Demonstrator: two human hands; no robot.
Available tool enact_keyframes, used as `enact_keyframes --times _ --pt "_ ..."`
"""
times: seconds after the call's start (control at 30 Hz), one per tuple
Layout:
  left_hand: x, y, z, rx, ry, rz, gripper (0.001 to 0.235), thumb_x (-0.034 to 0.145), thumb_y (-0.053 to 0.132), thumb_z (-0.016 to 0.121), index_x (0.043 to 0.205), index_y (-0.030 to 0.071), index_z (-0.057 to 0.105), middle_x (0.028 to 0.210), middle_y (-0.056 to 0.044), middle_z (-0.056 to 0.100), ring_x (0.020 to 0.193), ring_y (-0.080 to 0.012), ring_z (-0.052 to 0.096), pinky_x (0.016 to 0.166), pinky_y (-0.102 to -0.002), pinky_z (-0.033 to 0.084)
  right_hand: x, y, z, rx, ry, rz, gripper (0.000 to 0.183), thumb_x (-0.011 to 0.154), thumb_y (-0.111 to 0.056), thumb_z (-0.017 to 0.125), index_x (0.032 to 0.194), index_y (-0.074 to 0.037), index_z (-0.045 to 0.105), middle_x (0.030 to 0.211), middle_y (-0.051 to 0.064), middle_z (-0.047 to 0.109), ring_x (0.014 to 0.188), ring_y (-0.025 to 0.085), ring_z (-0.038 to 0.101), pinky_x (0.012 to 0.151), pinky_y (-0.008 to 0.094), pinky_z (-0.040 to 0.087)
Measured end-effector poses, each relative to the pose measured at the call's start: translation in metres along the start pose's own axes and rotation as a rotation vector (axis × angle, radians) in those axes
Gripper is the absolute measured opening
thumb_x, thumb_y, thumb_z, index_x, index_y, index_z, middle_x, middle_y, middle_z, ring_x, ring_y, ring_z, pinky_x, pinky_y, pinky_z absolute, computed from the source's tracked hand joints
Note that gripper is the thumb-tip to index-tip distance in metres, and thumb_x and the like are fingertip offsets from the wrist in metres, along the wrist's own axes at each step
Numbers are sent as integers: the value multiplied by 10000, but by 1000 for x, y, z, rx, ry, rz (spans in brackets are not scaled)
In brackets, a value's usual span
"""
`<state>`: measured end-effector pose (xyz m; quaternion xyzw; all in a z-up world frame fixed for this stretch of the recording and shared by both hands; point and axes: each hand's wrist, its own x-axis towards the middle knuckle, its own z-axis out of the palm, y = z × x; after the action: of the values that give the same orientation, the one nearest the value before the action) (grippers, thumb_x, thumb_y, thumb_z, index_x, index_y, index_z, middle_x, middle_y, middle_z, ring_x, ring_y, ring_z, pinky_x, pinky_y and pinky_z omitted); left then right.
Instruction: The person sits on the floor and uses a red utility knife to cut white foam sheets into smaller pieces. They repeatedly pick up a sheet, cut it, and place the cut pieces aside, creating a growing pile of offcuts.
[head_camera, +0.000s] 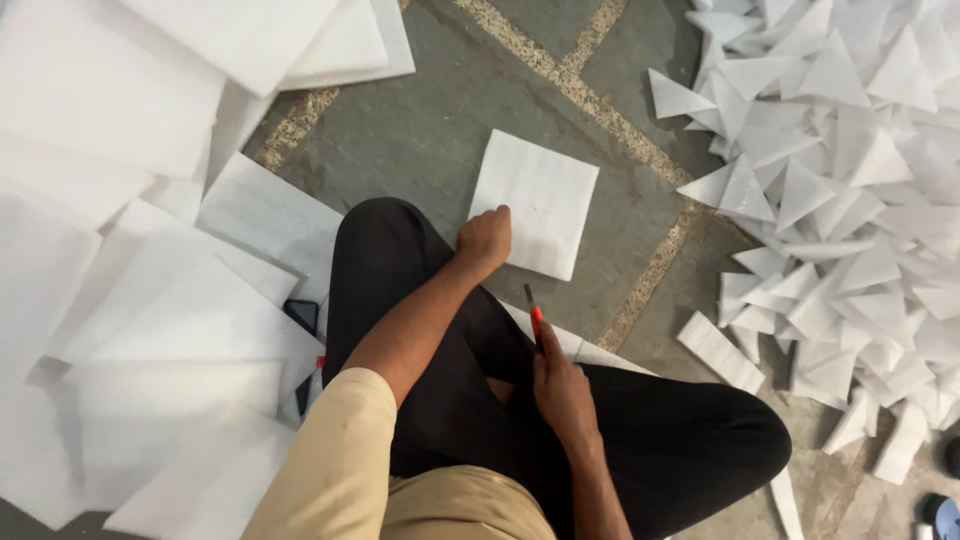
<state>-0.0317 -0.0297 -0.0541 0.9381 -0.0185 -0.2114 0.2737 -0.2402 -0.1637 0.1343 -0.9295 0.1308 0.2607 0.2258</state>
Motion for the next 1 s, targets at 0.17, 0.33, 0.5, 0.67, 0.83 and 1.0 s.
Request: enact_keyframes --times 0.17,0.33,0.5,0.67,0.83,1.0 --pt "-27 17 -35 222 91 41 387 912 245 723 1253 140 574 1268 -95 600 1133 -306 662 845 -473 591 34 1 8 83 128 -112 603 985 -222 506 1571 -236 366 940 331 709 862 521 691 750 589 532" --pt "-31 27 -77 93 -7 63 967 797 297 855 1578 192 294 1320 -197 521 1054 -364 669 779 -446 603 110 -16 11 114 218 -146 601 1002 -206 511 1582 -232 352 937 311 707 834 504 699 715 579 530" --pt "-20 26 -79 79 -21 73 1012 810 292 858 1621 220 258 1331 -213 529 1051 -378 680 837 -456 592 179 -41 5 81 324 -268 597 1001 -175 521 1575 -210 365 919 274 729 818 478 710 707 572 540" --pt "-11 25 -77 63 -108 -9 955 835 220 808 1608 270 249 1339 -187 514 1062 -372 667 839 -459 587 214 -63 -9 42 333 -290 578 1014 -170 507 1574 -181 362 869 266 728 767 466 714 674 572 544" --pt "-10 24 -74 70 -66 10 916 864 231 777 1616 263 253 1324 -185 531 1028 -352 684 826 -452 597 227 -71 -10 -3 283 -239 568 1009 -167 502 1562 -172 372 834 263 725 735 461 715 649 573 543" --pt "-9 20 -64 45 -37 20 919 835 273 806 1590 262 281 1308 -187 537 1035 -362 668 825 -474 579 224 -60 -12 8 301 -290 545 999 -178 515 1535 -185 414 853 280 722 768 477 710 664 573 548"
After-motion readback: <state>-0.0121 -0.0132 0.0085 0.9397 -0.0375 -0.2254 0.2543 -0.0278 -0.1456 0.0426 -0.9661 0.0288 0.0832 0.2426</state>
